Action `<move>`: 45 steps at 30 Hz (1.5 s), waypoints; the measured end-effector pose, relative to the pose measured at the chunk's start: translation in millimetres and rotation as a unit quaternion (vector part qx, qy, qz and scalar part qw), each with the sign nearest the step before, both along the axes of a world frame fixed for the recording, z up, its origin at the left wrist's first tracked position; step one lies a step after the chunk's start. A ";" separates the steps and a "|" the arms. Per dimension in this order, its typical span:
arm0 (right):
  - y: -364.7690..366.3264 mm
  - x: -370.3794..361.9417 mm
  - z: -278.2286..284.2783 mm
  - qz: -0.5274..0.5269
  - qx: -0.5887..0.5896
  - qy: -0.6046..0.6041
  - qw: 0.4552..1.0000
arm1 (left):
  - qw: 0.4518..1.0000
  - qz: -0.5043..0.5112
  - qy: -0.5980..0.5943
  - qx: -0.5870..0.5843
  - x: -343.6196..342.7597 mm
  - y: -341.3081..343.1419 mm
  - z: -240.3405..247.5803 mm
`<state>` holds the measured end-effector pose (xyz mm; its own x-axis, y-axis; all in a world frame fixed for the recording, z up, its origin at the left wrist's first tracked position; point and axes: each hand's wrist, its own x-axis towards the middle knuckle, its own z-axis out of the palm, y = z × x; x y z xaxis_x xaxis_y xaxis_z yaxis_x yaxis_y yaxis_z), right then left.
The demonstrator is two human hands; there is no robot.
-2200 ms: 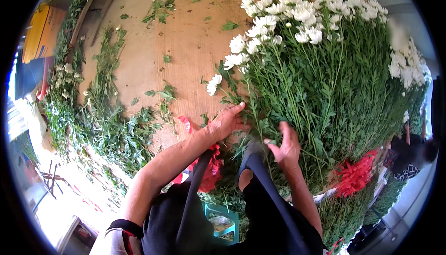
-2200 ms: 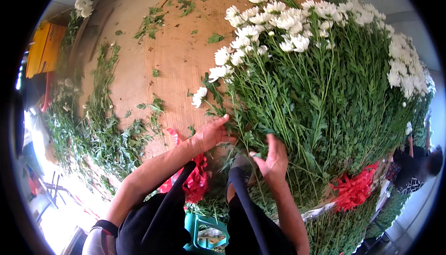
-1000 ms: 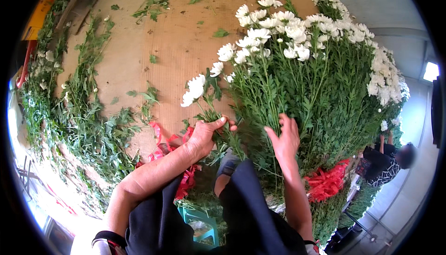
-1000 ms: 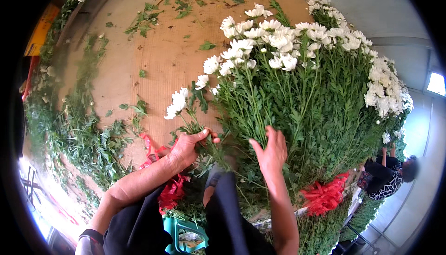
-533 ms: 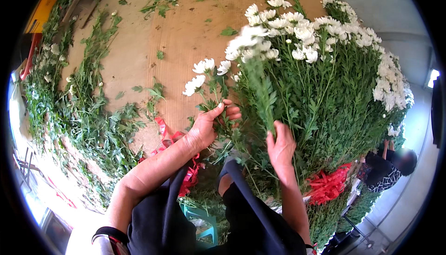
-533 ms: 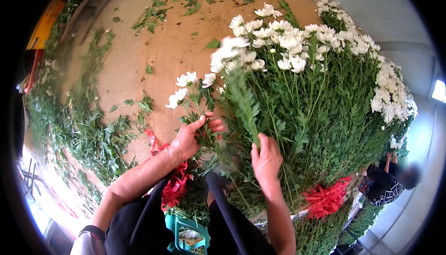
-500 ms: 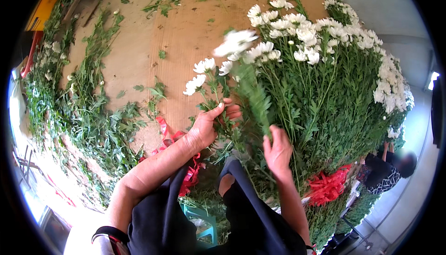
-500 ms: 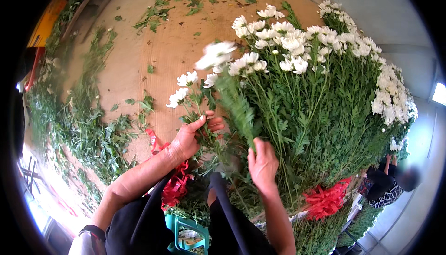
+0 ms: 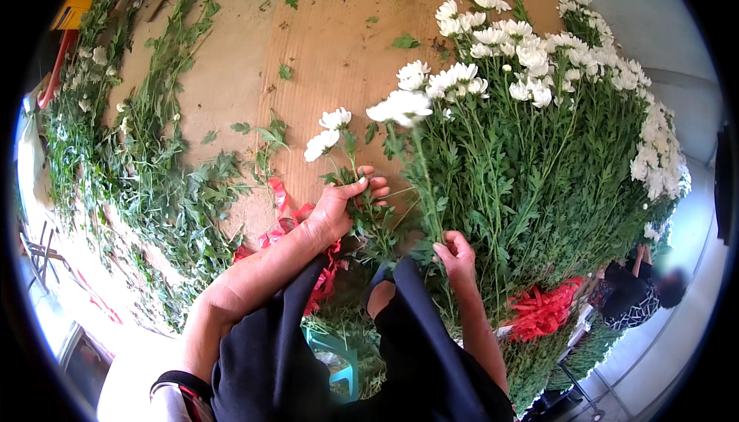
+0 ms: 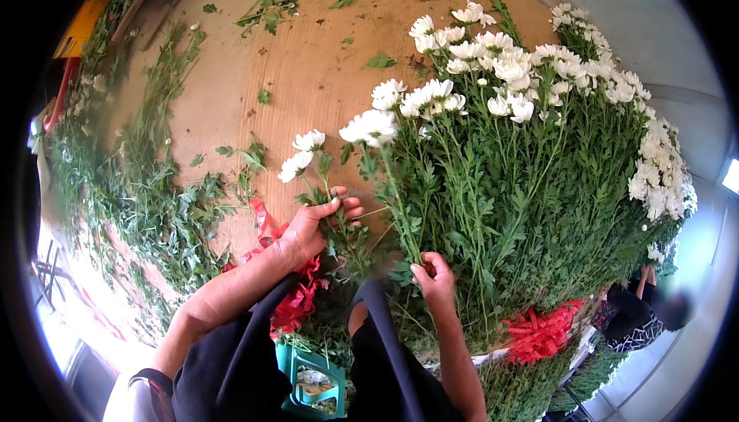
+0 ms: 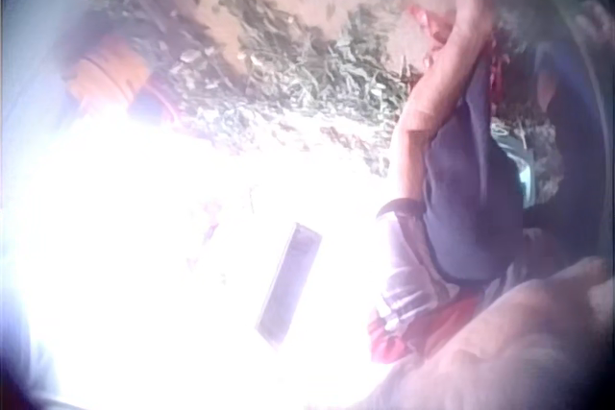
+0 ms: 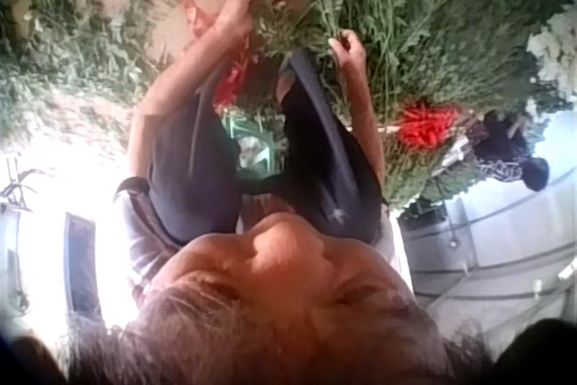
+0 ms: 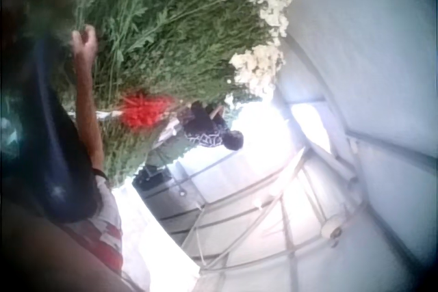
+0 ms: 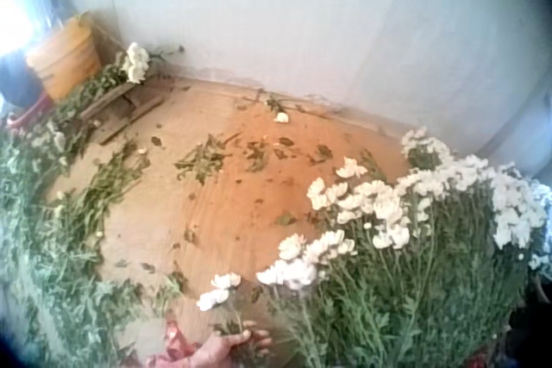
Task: The person gathers white flowers into bunches by hand, pulls off excess leaves, and ties each bunch together with a red ribbon.
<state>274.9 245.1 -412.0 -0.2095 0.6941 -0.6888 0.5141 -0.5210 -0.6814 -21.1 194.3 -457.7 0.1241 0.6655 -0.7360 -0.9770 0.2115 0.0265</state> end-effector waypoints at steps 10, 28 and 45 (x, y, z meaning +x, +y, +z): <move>-12.5 -22.7 19.4 -0.002 -0.026 -0.010 1.000 | 0.999 -0.032 -0.007 0.011 2.0 15.0 -0.5; -26.3 -34.6 21.4 -0.022 -0.190 0.061 0.980 | 0.987 -0.156 0.026 0.007 25.0 13.2 12.2; -20.8 -52.0 36.0 0.057 0.089 -0.002 0.994 | 0.995 -0.095 -0.018 -0.033 16.8 12.3 41.3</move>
<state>222.9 224.4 -376.0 -0.2917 0.7764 -0.5586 0.5659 -0.3308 -0.7552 -4.2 206.6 -416.4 0.2706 0.5784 -0.7696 -0.9194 0.3924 -0.0284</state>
